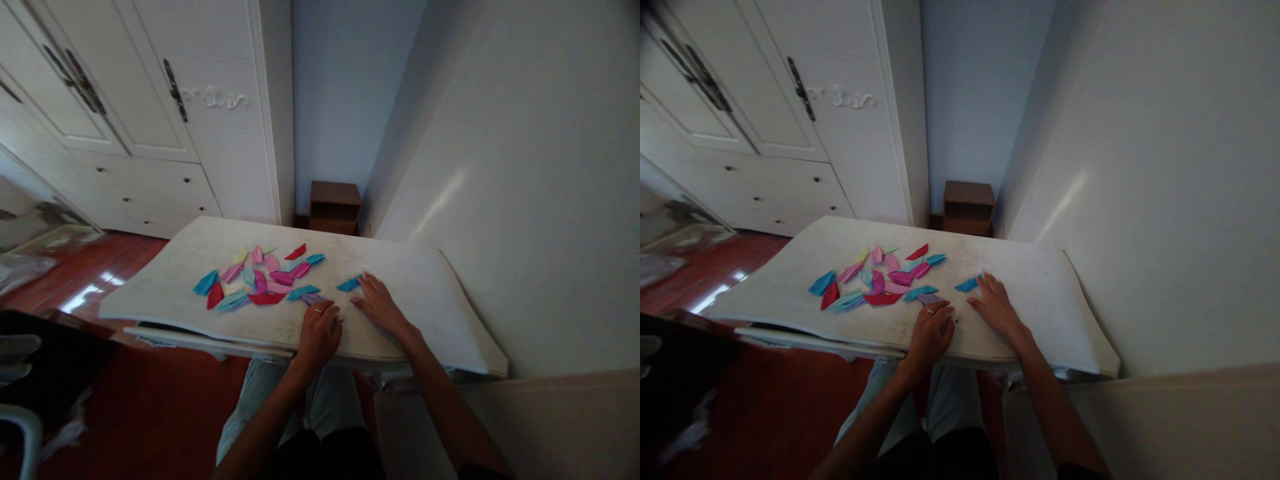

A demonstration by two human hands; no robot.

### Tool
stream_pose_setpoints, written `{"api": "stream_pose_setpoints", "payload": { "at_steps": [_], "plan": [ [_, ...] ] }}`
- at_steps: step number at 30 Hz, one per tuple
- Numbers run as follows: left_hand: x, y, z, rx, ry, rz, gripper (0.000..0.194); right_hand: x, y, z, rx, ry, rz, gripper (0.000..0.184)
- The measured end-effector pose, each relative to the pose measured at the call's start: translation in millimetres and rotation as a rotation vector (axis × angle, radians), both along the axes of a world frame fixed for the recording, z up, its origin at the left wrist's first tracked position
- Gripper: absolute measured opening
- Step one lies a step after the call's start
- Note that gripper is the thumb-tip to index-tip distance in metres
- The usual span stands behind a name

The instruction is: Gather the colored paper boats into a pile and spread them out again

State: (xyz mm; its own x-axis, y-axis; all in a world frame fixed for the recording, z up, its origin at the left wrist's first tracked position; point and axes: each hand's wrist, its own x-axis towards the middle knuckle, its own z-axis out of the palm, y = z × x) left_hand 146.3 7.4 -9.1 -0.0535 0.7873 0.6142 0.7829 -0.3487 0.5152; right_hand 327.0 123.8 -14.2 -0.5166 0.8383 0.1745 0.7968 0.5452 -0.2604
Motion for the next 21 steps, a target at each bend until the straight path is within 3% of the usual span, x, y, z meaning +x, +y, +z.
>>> {"api": "stream_pose_setpoints", "payload": {
  "at_steps": [4, 8, 16, 21],
  "plan": [
    [0, -4, 1.2, -0.01, -0.04, 0.11, 0.022, -52, 12, 5.3, -0.026, 0.007, 0.134, 0.066],
    [-13, -12, 0.9, -0.047, -0.03, 0.194, 0.023, -75, 14, 5.8, 0.013, 0.054, 0.284, 0.046],
    [-56, -24, 4.5, 0.02, -0.041, 0.193, 0.02, -66, 2, 7.6, -0.013, 0.269, 0.271, 0.037],
    [-74, -27, 2.5, -0.013, -0.026, 0.239, 0.019, -55, -8, 11.1, 0.109, 0.195, 0.128, 0.042]
  ]
}}
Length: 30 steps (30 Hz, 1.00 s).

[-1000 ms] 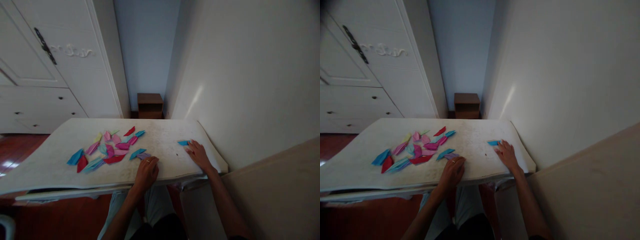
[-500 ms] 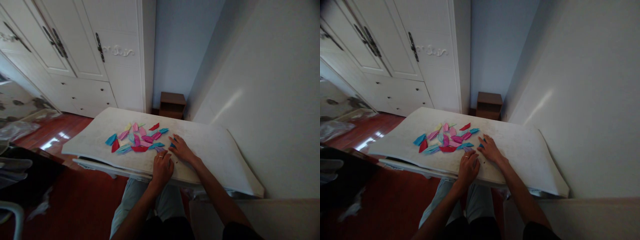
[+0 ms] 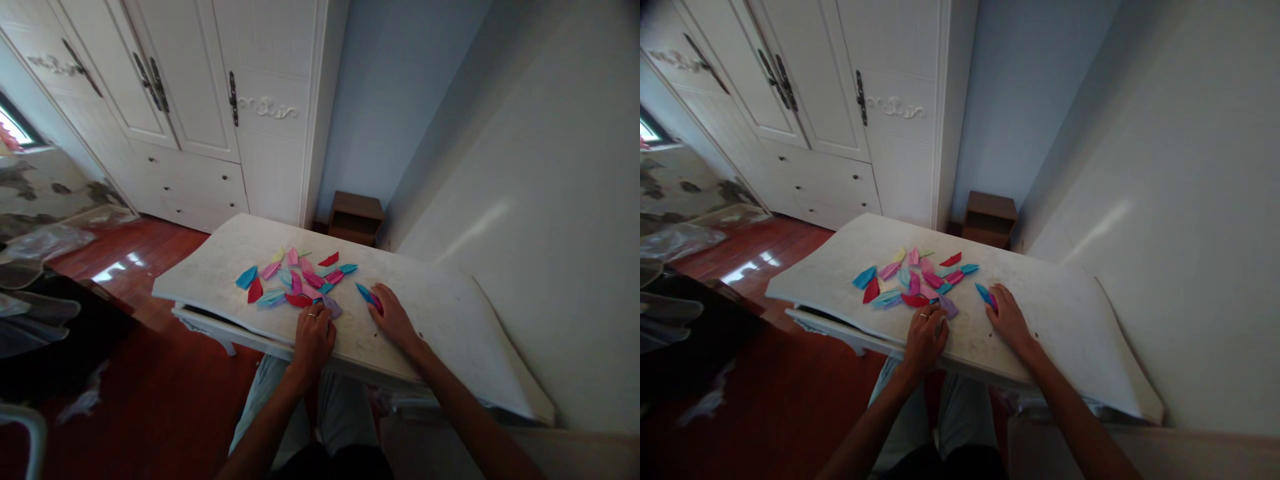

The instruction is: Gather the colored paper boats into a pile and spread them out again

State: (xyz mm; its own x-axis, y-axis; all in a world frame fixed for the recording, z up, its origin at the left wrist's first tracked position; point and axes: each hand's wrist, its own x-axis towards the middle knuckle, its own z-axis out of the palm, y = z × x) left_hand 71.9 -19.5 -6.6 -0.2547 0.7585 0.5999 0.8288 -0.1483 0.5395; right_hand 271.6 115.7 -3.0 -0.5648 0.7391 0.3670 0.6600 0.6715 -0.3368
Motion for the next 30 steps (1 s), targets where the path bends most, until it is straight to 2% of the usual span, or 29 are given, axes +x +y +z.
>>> {"api": "stream_pose_setpoints", "payload": {
  "at_steps": [3, 7, 12, 16, 22, 26, 30],
  "plan": [
    [-8, 2, -1.2, -0.051, 0.029, 0.011, 0.022, 4, -4, 7.1, 0.031, -0.119, -0.102, 0.038],
    [-11, 6, 1.8, -0.125, 0.101, -0.055, 0.027, 4, -4, 14.6, -0.012, -0.193, -0.115, 0.035],
    [-8, 4, 7.1, -0.161, 0.189, -0.088, 0.034, -3, 0, 16.9, -0.11, -0.154, -0.091, 0.036],
    [-9, -1, 6.1, -0.147, 0.165, -0.106, 0.033, -8, -2, 22.1, -0.138, -0.137, -0.075, 0.035],
    [-12, -5, 2.1, -0.104, 0.08, -0.12, 0.026, -16, -7, 49.6, -0.187, 0.073, -0.057, 0.038],
    [-10, -4, 3.5, -0.135, 0.124, -0.113, 0.022, -51, 6, 68.5, -0.252, 0.238, 0.052, 0.04],
    [-8, -5, 4.4, -0.152, 0.142, -0.121, 0.017, -114, 37, 68.8, -0.211, 0.23, 0.24, 0.037]
  ]
}}
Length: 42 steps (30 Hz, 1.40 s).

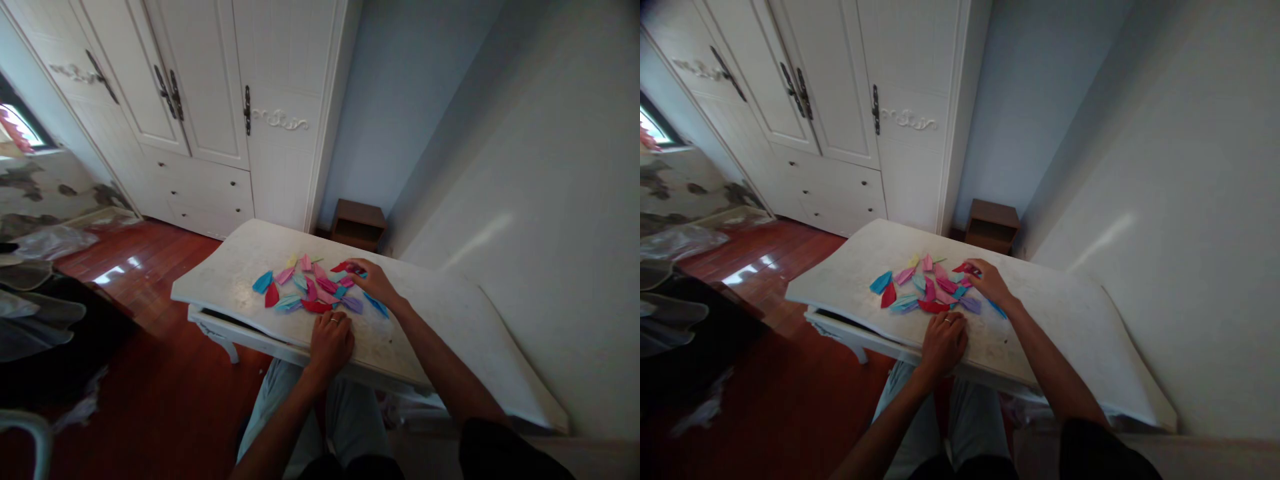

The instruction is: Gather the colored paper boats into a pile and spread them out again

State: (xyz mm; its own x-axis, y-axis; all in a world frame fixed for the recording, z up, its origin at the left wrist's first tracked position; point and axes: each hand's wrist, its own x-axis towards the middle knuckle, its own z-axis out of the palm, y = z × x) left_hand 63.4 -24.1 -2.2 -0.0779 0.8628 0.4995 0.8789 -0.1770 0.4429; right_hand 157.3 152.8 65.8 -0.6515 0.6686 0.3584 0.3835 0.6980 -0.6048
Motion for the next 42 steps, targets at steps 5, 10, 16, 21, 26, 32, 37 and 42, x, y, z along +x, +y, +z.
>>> {"api": "stream_pose_setpoints", "payload": {
  "at_steps": [5, 10, 16, 21, 26, 32, 37, 42],
  "plan": [
    [-2, -2, -0.6, 0.02, -0.02, 0.003, 0.015, -69, 39, -11.0, -0.01, -0.185, -0.02, 0.041],
    [-3, -2, -0.4, 0.02, -0.047, 0.0, 0.012, -73, 43, -12.3, 0.014, -0.244, -0.078, 0.039],
    [-2, -2, -1.3, 0.038, -0.034, -0.007, 0.012, 9, 23, -14.4, 0.125, -0.326, -0.205, 0.038],
    [0, -2, -0.3, 0.03, -0.013, 0.008, 0.012, 70, 8, -25.6, 0.077, -0.561, -0.205, 0.037],
    [-2, -5, -3.4, 0.08, -0.073, -0.022, 0.014, 88, -21, -28.2, -0.07, -0.506, -0.157, 0.04],
    [-8, -13, -7.8, 0.187, -0.247, -0.097, 0.015, 103, -52, -25.5, -0.141, -0.436, -0.092, 0.041],
    [-23, -24, -5.0, 0.229, -0.485, -0.15, 0.016, 94, -75, -15.9, -0.171, -0.354, -0.077, 0.042],
    [-51, -28, -4.0, 0.283, -0.553, 0.203, 0.02, 37, -101, -18.7, -0.133, -0.272, 0.116, 0.037]
  ]
}}
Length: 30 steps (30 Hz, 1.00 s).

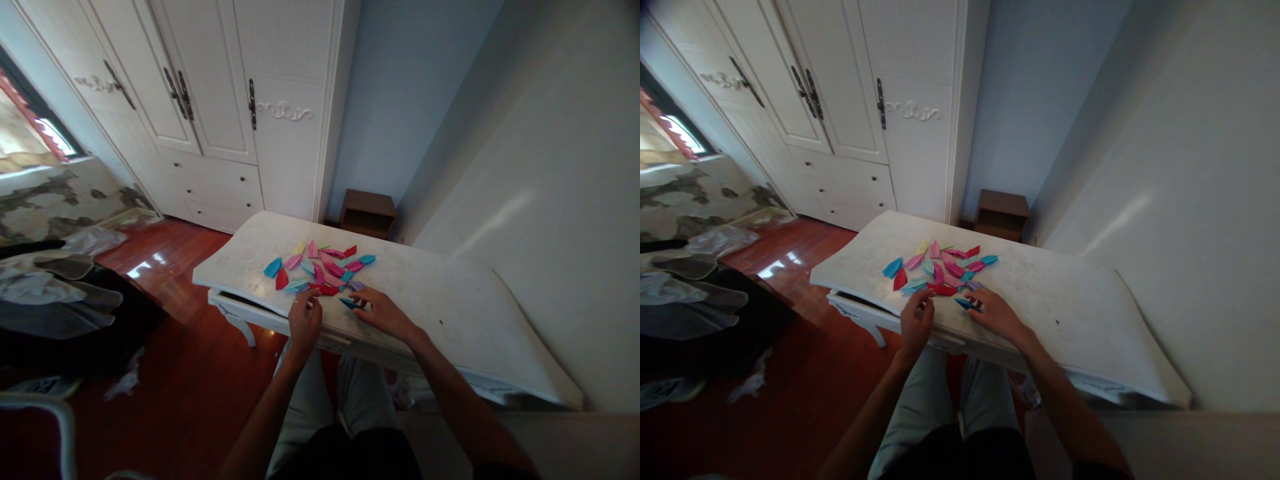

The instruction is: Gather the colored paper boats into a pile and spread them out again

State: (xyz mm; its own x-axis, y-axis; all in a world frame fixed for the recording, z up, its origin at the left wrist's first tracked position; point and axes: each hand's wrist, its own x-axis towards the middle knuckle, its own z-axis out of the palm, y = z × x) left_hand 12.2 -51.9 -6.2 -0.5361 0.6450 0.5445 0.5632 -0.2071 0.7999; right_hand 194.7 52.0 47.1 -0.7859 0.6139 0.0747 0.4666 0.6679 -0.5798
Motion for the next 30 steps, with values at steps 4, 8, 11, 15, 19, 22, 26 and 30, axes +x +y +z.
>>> {"api": "stream_pose_setpoints", "payload": {
  "at_steps": [4, 8, 11, 15, 19, 22, 26, 30],
  "plan": [
    [-27, 5, -0.1, -0.08, 0.133, 0.051, 0.029, -49, -4, -14.5, 0.14, -0.006, 0.125, 0.035],
    [-49, 10, -1.0, -0.221, 0.371, -0.027, 0.041, -76, 5, -20.3, 0.298, -0.074, -0.002, 0.031],
    [-57, 12, -2.0, -0.278, 0.443, -0.033, 0.046, -88, 12, -20.4, 0.354, -0.118, -0.057, 0.028],
    [-57, 18, -2.8, -0.316, 0.5, -0.004, 0.045, -102, 16, -22.3, 0.372, -0.084, -0.076, 0.032],
    [-53, 22, -3.3, -0.294, 0.52, 0.007, 0.044, -108, 25, -21.6, 0.327, 0.033, -0.047, 0.034],
    [-50, 23, -0.8, -0.23, 0.497, 0.0, 0.044, -104, 39, -18.5, 0.372, 0.072, -0.098, 0.029],
    [-40, 28, 8.2, -0.195, 0.573, -0.086, 0.043, -97, 62, -18.0, 0.455, -0.03, -0.102, 0.035],
    [-33, 43, 13.0, -0.278, 0.717, -0.199, 0.042, -94, 75, -24.6, 0.462, -0.139, -0.009, 0.037]
  ]
}}
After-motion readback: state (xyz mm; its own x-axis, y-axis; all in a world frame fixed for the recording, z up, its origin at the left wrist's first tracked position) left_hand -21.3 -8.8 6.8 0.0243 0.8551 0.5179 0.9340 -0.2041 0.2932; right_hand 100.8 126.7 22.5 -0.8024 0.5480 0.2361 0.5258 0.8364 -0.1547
